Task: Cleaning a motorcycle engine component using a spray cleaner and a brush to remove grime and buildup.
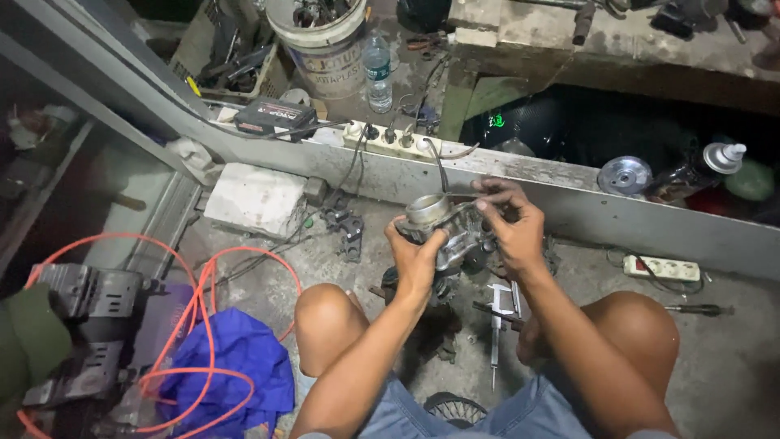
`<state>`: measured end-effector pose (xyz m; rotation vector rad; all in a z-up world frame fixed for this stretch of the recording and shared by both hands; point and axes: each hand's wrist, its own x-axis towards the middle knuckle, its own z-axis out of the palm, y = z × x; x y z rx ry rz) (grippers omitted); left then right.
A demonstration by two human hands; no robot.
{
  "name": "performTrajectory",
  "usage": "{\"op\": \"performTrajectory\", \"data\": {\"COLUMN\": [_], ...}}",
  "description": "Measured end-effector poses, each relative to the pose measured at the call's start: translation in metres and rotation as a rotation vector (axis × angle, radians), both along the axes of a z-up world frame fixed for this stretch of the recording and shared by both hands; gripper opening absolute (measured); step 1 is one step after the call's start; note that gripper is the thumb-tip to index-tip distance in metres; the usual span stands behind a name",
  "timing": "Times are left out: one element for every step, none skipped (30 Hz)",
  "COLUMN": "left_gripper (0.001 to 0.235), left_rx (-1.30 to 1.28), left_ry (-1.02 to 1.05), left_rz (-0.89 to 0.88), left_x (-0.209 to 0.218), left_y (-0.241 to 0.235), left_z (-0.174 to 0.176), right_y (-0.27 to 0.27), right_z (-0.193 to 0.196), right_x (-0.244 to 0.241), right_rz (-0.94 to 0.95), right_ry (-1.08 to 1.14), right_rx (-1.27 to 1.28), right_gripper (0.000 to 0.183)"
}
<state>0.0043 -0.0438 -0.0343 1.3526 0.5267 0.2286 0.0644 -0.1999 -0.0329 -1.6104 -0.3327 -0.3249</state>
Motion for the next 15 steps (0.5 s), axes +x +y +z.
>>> {"op": "performTrajectory", "data": {"left_gripper": [0.084,0.084,0.083,0.083,0.084,0.085,0.085,0.086,0.087,0.087,0.087,0.088,0.088,0.087,0.087], "left_rx": [-0.006,-0.017,-0.028,-0.029,-0.036,-0.041,-0.039,-0.03,-0.022,-0.017,-0.01,-0.006,-0.003,0.004,0.011], "left_ry": [0.001,0.012,0.023,0.023,0.02,0.016,0.015,0.032,0.05,0.049,0.032,0.022,0.028,0.023,0.018], "left_rz": [0.008,0.01,0.011,0.014,0.023,0.029,0.027,0.032,0.036,0.035,0.028,0.021,0.021,0.027,0.034], "left_x": [0.0,-0.001,-0.002,-0.001,-0.001,0.001,0.0,-0.001,-0.002,-0.001,0.001,-0.001,-0.004,-0.004,-0.003], "left_y": [-0.001,-0.002,-0.004,-0.004,-0.004,-0.004,-0.006,-0.007,-0.008,-0.009,-0.009,-0.01,-0.009,-0.011,-0.012], "left_z": [0.004,0.008,0.012,0.009,0.006,0.003,0.0,-0.003,-0.005,-0.004,-0.003,-0.002,-0.001,0.001,0.002], "right_y": [0.0,0.001,0.001,0.004,0.006,0.009,0.012,0.015,0.018,0.018,0.018,0.018,0.022,0.025,0.027], "right_z": [-0.003,-0.005,-0.008,-0.01,-0.011,-0.013,-0.011,-0.009,-0.006,-0.01,-0.015,-0.02,-0.008,0.006,0.019], "right_x": [0.001,0.002,0.003,0.002,0.0,-0.001,-0.002,-0.004,-0.006,-0.004,-0.002,-0.003,-0.007,-0.008,-0.01], "right_rz": [0.008,0.04,0.072,0.075,0.009,-0.061,-0.063,-0.092,-0.121,-0.122,-0.155,-0.186,-0.186,-0.181,-0.175], "right_ry": [0.001,0.014,0.027,0.027,-0.059,-0.145,-0.146,-0.178,-0.21,-0.211,-0.224,-0.231,-0.225,-0.212,-0.199], "right_rx": [-0.006,-0.042,-0.078,-0.079,-0.154,-0.226,-0.224,-0.233,-0.241,-0.236,-0.265,-0.297,-0.295,-0.275,-0.255], "right_gripper": [0.008,0.01,0.014,0.014,0.013,0.011,0.011,0.014,0.017,0.017,0.018,0.021,0.021,0.021,0.027]}}
